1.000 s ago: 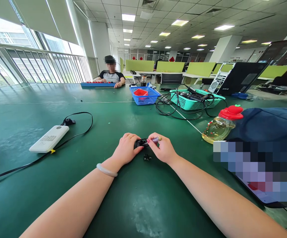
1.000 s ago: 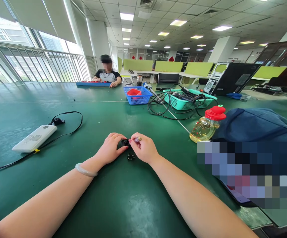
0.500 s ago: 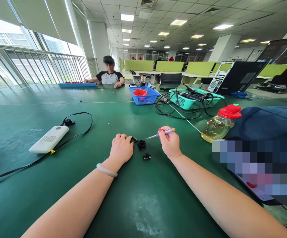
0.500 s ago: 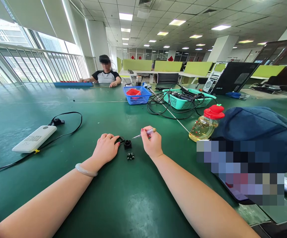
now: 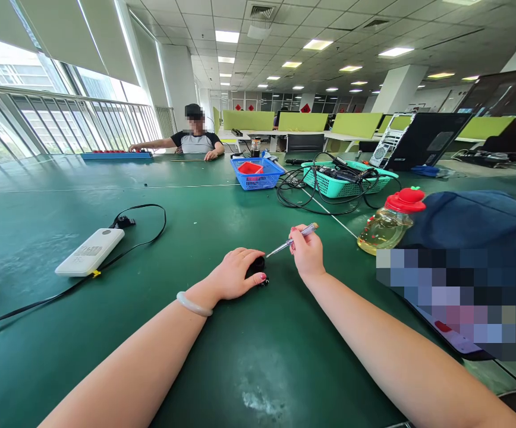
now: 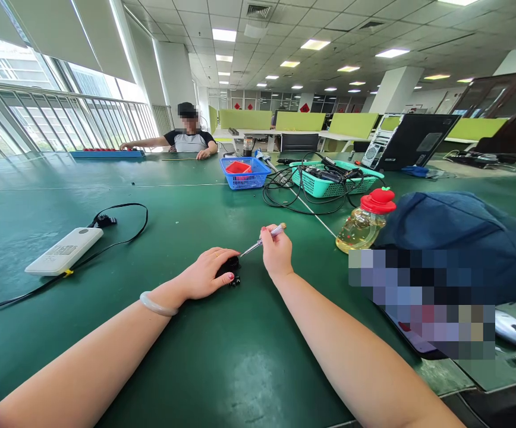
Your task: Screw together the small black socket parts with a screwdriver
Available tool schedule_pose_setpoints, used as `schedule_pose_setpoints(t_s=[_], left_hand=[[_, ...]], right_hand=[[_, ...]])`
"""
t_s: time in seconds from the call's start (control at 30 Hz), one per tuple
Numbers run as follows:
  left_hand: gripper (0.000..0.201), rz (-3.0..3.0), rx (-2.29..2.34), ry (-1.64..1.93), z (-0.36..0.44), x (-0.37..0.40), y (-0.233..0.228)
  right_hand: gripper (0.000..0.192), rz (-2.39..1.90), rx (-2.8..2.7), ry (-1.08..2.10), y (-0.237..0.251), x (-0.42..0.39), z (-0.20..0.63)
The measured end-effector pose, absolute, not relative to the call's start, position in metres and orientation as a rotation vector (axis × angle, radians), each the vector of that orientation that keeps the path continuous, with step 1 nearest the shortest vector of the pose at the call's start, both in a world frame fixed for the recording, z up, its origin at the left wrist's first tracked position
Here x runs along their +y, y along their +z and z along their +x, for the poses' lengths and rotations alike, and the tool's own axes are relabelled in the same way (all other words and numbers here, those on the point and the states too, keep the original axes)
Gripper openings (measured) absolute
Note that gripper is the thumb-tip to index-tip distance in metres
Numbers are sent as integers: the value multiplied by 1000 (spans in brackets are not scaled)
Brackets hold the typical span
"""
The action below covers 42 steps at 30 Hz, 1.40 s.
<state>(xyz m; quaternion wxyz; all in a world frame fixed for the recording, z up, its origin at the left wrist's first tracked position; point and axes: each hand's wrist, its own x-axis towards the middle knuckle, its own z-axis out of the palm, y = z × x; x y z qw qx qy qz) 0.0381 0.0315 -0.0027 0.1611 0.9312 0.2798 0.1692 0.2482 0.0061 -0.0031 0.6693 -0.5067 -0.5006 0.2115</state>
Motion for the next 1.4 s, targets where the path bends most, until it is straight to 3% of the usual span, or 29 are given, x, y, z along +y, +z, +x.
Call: schedule_pose_setpoints(t_s=[0.3, 0.53, 0.77, 1.03, 1.23, 1.4], left_hand=[[59, 2722, 667, 394, 44, 14, 4], [41, 2774, 685, 411, 51, -8, 4], [35, 2851, 800, 400, 38, -18, 5], [35, 2825, 1155, 376, -83, -12, 7], [48, 2669, 1681, 368, -209, 8, 7], [62, 2525, 2066, 465, -265, 6, 5]], right_hand=[[26, -1043, -702, 812, -13, 21, 254], [25, -1039, -717, 888, -18, 30, 253], [25, -1054, -725, 899, -18, 31, 253], [24, -1067, -724, 913, -21, 32, 254], [25, -1079, -731, 928, -17, 29, 251], [24, -1076, -729, 931, -17, 28, 253]])
